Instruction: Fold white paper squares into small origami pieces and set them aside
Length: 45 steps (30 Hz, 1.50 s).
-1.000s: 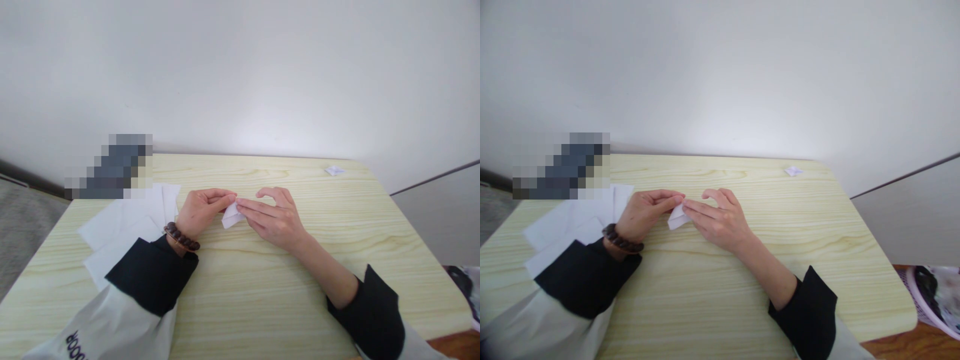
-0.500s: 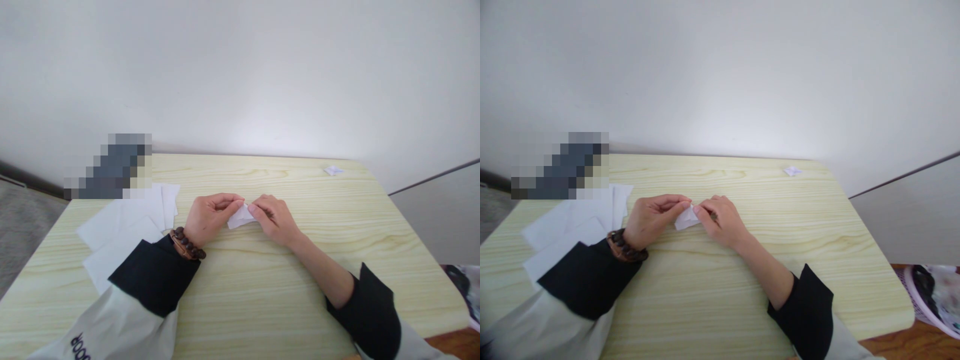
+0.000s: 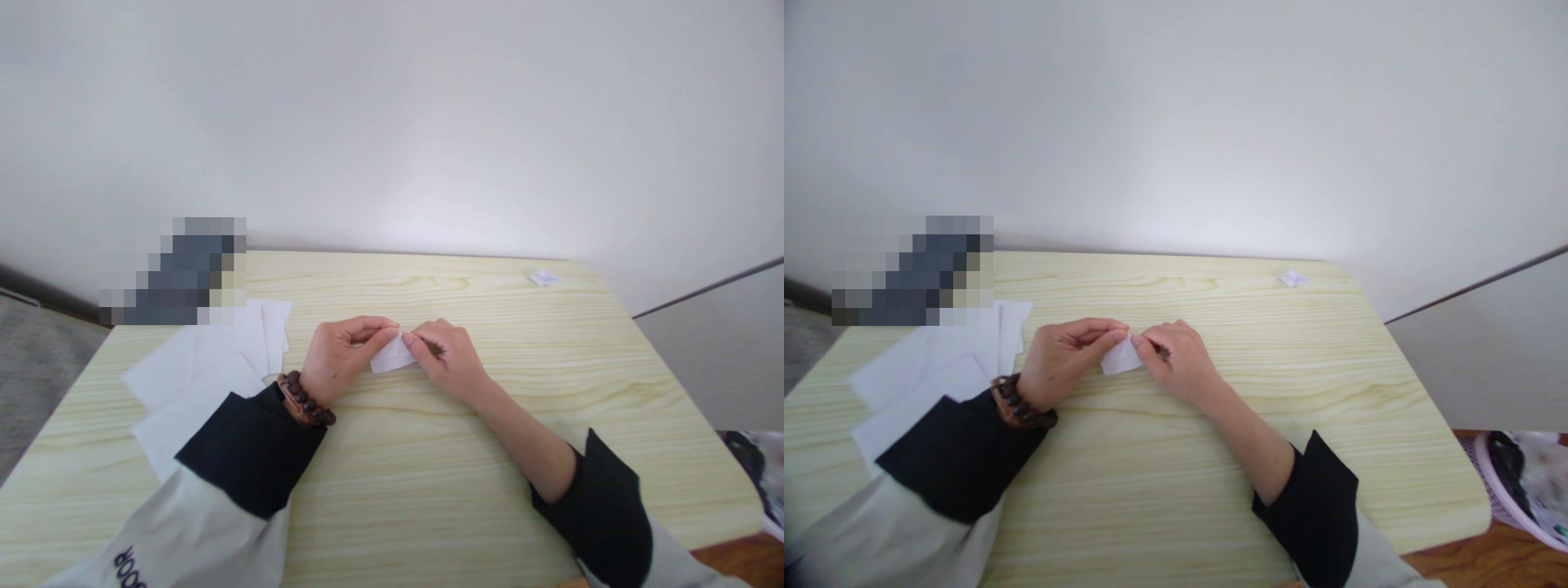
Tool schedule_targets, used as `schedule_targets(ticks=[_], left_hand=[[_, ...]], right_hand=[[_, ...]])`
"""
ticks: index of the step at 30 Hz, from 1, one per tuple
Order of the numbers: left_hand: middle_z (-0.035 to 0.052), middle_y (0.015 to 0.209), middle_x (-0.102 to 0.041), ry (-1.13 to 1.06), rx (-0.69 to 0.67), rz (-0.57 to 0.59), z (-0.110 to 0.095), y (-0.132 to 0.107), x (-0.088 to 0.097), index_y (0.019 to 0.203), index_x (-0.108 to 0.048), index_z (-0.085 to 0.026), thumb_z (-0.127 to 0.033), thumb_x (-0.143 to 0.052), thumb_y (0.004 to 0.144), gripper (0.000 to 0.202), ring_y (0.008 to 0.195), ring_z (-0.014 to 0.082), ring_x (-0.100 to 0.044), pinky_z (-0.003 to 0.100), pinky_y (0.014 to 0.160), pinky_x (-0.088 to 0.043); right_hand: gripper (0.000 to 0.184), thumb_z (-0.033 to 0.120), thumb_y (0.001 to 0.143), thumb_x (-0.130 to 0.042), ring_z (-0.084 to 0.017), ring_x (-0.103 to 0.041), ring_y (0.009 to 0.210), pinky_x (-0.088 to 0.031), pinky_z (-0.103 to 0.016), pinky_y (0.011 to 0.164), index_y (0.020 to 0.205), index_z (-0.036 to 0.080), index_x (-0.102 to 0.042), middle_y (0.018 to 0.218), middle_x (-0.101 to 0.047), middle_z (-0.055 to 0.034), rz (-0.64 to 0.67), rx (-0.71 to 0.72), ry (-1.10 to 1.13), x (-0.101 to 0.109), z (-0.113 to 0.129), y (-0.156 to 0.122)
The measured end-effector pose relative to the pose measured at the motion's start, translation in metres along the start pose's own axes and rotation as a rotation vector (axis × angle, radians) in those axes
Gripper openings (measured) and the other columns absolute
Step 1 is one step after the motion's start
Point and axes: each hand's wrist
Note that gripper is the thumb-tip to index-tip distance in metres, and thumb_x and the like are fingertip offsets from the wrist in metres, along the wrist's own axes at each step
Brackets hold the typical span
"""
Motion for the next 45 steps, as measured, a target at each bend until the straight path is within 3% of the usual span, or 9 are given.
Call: schedule_targets(ticks=[10, 19, 23, 27, 34, 39, 45], left_hand=[[0.0045, 0.079, -0.075, 0.025, 0.105, 0.082, -0.001, 0.002, 0.002, 0.094, -0.072, -0.015, -0.044, -0.069, 0.072, 0.036, 0.075, 0.0201, -0.068, 0.026, 0.064, -0.055], [0.0026, 0.072, -0.068, 0.062, 0.012, 0.178, 0.001, 0.003, 0.002, 0.078, -0.067, -0.014, -0.042, -0.061, 0.077, 0.028, 0.062, 0.0135, -0.059, 0.023, 0.056, -0.047], [0.0025, 0.072, -0.066, 0.142, -0.056, 0.168, 0.002, 0.000, 0.000, 0.077, -0.066, -0.015, -0.038, -0.057, 0.080, 0.025, 0.064, 0.0136, -0.058, 0.022, 0.059, -0.046], [0.0020, 0.070, -0.065, 0.131, -0.042, 0.144, 0.001, 0.000, -0.001, 0.075, -0.065, -0.014, -0.039, -0.056, 0.080, 0.027, 0.063, 0.0134, -0.057, 0.022, 0.058, -0.045], [0.0019, 0.067, -0.065, 0.075, 0.036, 0.079, 0.002, 0.003, 0.001, 0.076, -0.066, -0.014, -0.043, -0.061, 0.076, 0.030, 0.059, 0.0132, -0.055, 0.022, 0.052, -0.042], [0.0011, 0.063, -0.064, 0.021, 0.077, 0.051, 0.003, 0.004, 0.003, 0.075, -0.066, -0.014, -0.043, -0.065, 0.073, 0.030, 0.054, 0.0116, -0.054, 0.021, 0.050, -0.042], [-0.0002, 0.060, -0.063, -0.072, 0.133, 0.101, 0.001, 0.003, 0.002, 0.075, -0.063, -0.015, -0.045, -0.068, 0.071, 0.031, 0.047, 0.0098, -0.052, 0.020, 0.044, -0.042]], right_hand=[[0.038, 0.028, 0.094, -0.039, -0.012, -0.046, 0.055, -0.033, -0.026, 0.060, 0.058, 0.020, -0.047, 0.053, -0.051, 0.0014, -0.038, 0.113, -0.114, -0.002, -0.005, 0.000], [0.028, 0.025, 0.092, -0.043, -0.012, -0.048, 0.058, -0.035, -0.025, 0.063, 0.067, 0.019, -0.055, 0.060, -0.057, 0.0005, -0.010, 0.153, -0.125, -0.001, -0.005, 0.000], [0.025, 0.023, 0.089, -0.045, -0.012, -0.048, 0.056, -0.034, -0.026, 0.062, 0.067, 0.019, -0.057, 0.059, -0.057, 0.0009, -0.018, 0.145, -0.180, 0.000, -0.001, 0.000], [0.025, 0.022, 0.086, -0.046, -0.012, -0.048, 0.055, -0.034, -0.026, 0.061, 0.063, 0.019, -0.056, 0.057, -0.058, 0.0010, -0.021, 0.156, -0.210, 0.001, -0.001, 0.002], [0.023, 0.020, 0.083, -0.046, -0.011, -0.047, 0.053, -0.034, -0.024, 0.059, 0.062, 0.018, -0.057, 0.055, -0.057, 0.0015, 0.071, 0.074, -0.161, 0.012, -0.012, -0.001], [0.023, 0.017, 0.082, -0.044, -0.009, -0.047, 0.049, -0.033, -0.022, 0.052, 0.065, 0.017, -0.060, 0.055, -0.058, 0.0021, 0.139, -0.050, 0.033, 0.019, -0.013, -0.003], [0.023, 0.030, 0.087, -0.049, -0.009, -0.052, 0.052, -0.036, -0.020, 0.051, 0.075, 0.016, -0.063, 0.062, -0.061, 0.0009, 0.093, -0.131, 0.240, 0.011, -0.008, -0.002]])
Point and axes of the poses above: each hand's wrist, its own y-axis towards the middle knuckle, its own x-axis out of the back of the hand, z = x × y
